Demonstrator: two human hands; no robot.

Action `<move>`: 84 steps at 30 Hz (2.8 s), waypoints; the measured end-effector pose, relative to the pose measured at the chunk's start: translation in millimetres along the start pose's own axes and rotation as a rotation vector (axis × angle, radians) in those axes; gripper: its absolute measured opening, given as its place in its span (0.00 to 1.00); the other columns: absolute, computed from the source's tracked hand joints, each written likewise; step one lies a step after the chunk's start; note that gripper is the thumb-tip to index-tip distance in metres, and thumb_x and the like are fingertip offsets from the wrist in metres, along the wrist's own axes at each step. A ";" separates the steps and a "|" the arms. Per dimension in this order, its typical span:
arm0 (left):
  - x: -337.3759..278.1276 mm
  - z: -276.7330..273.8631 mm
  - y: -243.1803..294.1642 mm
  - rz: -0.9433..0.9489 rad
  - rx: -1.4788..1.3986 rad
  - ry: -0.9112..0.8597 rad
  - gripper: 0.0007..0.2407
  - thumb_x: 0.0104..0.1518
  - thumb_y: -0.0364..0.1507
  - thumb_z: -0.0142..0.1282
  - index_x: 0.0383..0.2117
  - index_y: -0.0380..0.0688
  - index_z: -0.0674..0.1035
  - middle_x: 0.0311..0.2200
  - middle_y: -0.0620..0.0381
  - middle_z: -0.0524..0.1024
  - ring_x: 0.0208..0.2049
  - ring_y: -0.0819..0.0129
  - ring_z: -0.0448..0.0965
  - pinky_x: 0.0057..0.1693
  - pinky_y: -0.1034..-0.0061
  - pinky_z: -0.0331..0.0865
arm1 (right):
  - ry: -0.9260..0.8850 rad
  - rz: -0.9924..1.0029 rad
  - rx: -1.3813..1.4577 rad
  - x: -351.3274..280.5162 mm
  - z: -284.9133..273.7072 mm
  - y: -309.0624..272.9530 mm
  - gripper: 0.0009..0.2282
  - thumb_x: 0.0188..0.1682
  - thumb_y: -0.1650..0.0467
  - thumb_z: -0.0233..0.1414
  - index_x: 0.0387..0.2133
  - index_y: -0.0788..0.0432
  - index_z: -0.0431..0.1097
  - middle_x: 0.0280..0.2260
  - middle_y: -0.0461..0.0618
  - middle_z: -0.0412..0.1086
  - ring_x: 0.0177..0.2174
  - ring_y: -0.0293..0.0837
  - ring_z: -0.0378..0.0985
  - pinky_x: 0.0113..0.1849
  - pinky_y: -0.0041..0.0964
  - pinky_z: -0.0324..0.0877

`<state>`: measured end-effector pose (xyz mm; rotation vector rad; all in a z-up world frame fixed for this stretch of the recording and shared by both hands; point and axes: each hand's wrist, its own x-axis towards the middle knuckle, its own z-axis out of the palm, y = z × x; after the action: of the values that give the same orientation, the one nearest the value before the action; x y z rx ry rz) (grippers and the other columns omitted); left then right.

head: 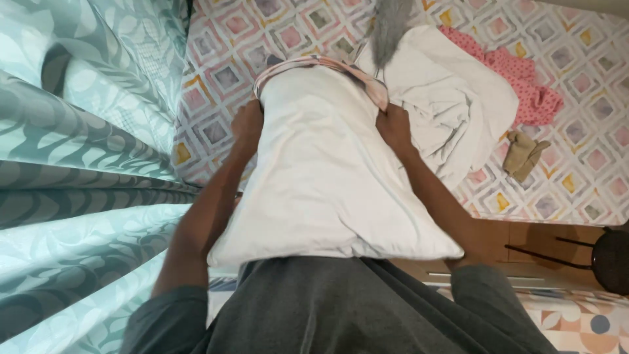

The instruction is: Putting a pillowcase onto a pillow on a bed.

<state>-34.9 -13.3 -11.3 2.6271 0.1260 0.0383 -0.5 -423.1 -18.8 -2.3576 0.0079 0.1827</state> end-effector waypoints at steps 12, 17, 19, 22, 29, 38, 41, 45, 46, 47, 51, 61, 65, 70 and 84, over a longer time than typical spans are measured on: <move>-50.4 -4.5 -40.6 -0.217 -1.563 0.325 0.08 0.54 0.20 0.41 0.29 0.39 0.77 0.24 0.64 0.67 0.26 0.75 0.63 0.36 0.79 0.59 | 0.422 -0.164 0.241 -86.0 -6.2 -74.4 0.16 0.58 0.72 0.51 0.20 0.69 0.62 0.15 0.52 0.53 0.21 0.36 0.52 0.22 0.40 0.52; -61.8 -73.2 -13.0 -0.105 -1.794 0.066 0.08 0.56 0.25 0.46 0.35 0.40 0.79 0.33 0.62 0.77 0.35 0.76 0.74 0.45 0.81 0.68 | 0.486 -0.288 0.152 -94.5 -17.7 -69.5 0.17 0.58 0.75 0.55 0.21 0.70 0.58 0.18 0.56 0.53 0.22 0.40 0.52 0.25 0.41 0.53; -52.6 -105.2 14.9 0.033 -1.123 0.086 0.09 0.62 0.32 0.56 0.38 0.38 0.80 0.33 0.59 0.78 0.35 0.77 0.75 0.45 0.81 0.68 | 0.558 -0.572 0.051 -90.1 -25.3 -91.8 0.06 0.55 0.78 0.53 0.29 0.69 0.68 0.26 0.57 0.67 0.24 0.42 0.65 0.26 0.39 0.60; -38.3 -120.7 56.2 0.113 -0.721 0.206 0.12 0.64 0.36 0.58 0.37 0.36 0.79 0.28 0.56 0.74 0.29 0.75 0.69 0.39 0.78 0.64 | 0.718 -0.594 0.087 -82.3 -22.2 -130.3 0.04 0.56 0.79 0.52 0.41 0.69 0.73 0.37 0.61 0.74 0.29 0.46 0.73 0.29 0.36 0.65; -23.4 -97.4 62.1 0.224 -0.928 0.380 0.12 0.73 0.33 0.49 0.34 0.36 0.74 0.27 0.60 0.67 0.32 0.76 0.63 0.40 0.76 0.62 | 0.739 -0.302 0.442 -54.3 -30.2 -129.4 0.06 0.59 0.74 0.49 0.44 0.67 0.71 0.30 0.46 0.72 0.28 0.34 0.68 0.32 0.32 0.67; -123.7 -110.5 -12.8 0.028 -0.946 -0.069 0.20 0.72 0.37 0.55 0.22 0.37 0.70 0.21 0.67 0.58 0.26 0.81 0.53 0.32 0.75 0.49 | 0.217 -0.168 1.003 -105.6 -36.8 -55.4 0.11 0.60 0.69 0.52 0.29 0.61 0.68 0.27 0.38 0.62 0.29 0.31 0.58 0.32 0.28 0.56; -149.0 -140.2 8.5 -0.074 -1.071 -0.208 0.12 0.62 0.34 0.61 0.26 0.38 0.76 0.19 0.69 0.67 0.22 0.85 0.60 0.29 0.81 0.54 | 0.178 -0.120 0.722 -134.4 -39.3 -73.5 0.13 0.60 0.66 0.53 0.27 0.63 0.69 0.24 0.37 0.60 0.27 0.31 0.56 0.29 0.28 0.53; -169.4 -151.3 15.1 -0.210 -1.088 -0.298 0.09 0.55 0.30 0.63 0.31 0.37 0.78 0.20 0.67 0.71 0.18 0.82 0.67 0.27 0.82 0.62 | 0.126 -0.046 0.512 -154.8 -35.6 -95.8 0.15 0.60 0.64 0.52 0.28 0.64 0.72 0.22 0.38 0.61 0.26 0.32 0.57 0.28 0.30 0.55; -173.6 -149.5 15.0 -0.165 -1.064 -0.292 0.08 0.56 0.29 0.63 0.34 0.37 0.78 0.22 0.67 0.74 0.21 0.84 0.69 0.31 0.84 0.65 | 0.106 -0.006 0.491 -158.5 -34.6 -98.3 0.16 0.59 0.63 0.52 0.29 0.64 0.73 0.22 0.38 0.62 0.25 0.32 0.58 0.28 0.31 0.56; -158.1 -143.8 15.8 -0.160 -1.067 -0.285 0.08 0.56 0.29 0.63 0.34 0.37 0.78 0.22 0.67 0.74 0.21 0.84 0.69 0.31 0.84 0.65 | 0.106 -0.014 0.488 -142.9 -33.4 -104.1 0.16 0.59 0.63 0.52 0.29 0.64 0.73 0.22 0.38 0.62 0.25 0.32 0.58 0.28 0.31 0.56; -91.8 -100.9 17.1 0.089 -0.757 -0.223 0.11 0.56 0.22 0.58 0.44 0.37 0.76 0.34 0.54 0.74 0.34 0.68 0.74 0.40 0.73 0.69 | 0.168 -0.161 0.434 -94.0 -24.6 -138.1 0.16 0.60 0.62 0.50 0.34 0.64 0.72 0.25 0.40 0.66 0.27 0.33 0.62 0.30 0.32 0.61; -28.4 -116.3 114.7 0.382 -0.504 0.080 0.20 0.54 0.21 0.61 0.54 0.44 0.71 0.44 0.43 0.74 0.47 0.48 0.76 0.56 0.63 0.72 | 0.084 -0.498 0.654 33.8 -69.9 -159.2 0.15 0.63 0.63 0.54 0.32 0.64 0.69 0.27 0.39 0.62 0.29 0.31 0.58 0.32 0.30 0.57; -14.1 -141.4 189.6 0.855 -0.953 0.295 0.35 0.54 0.25 0.70 0.64 0.35 0.57 0.54 0.27 0.59 0.57 0.34 0.64 0.62 0.55 0.66 | -0.173 -0.575 0.794 24.6 -70.7 -218.0 0.13 0.59 0.64 0.57 0.37 0.65 0.72 0.31 0.39 0.67 0.32 0.31 0.66 0.35 0.29 0.62; 1.0 -34.4 126.0 0.337 -0.467 0.238 0.21 0.53 0.21 0.58 0.56 0.45 0.75 0.45 0.44 0.81 0.45 0.39 0.77 0.52 0.52 0.71 | -0.257 -0.567 0.392 -12.6 -47.9 -237.1 0.12 0.64 0.68 0.53 0.35 0.66 0.71 0.27 0.42 0.58 0.30 0.34 0.58 0.32 0.31 0.57; -46.9 11.2 80.0 0.120 -0.332 -0.129 0.13 0.64 0.39 0.58 0.32 0.41 0.82 0.28 0.40 0.78 0.34 0.39 0.78 0.40 0.50 0.70 | -0.066 0.279 0.392 -79.8 81.8 -29.2 0.20 0.52 0.61 0.61 0.47 0.65 0.68 0.41 0.55 0.73 0.39 0.43 0.73 0.42 0.39 0.70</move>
<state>-74.4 -92.7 18.0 2.2945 -0.0775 -0.0635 -88.4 -349.0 -45.1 -1.9503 0.3144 0.3598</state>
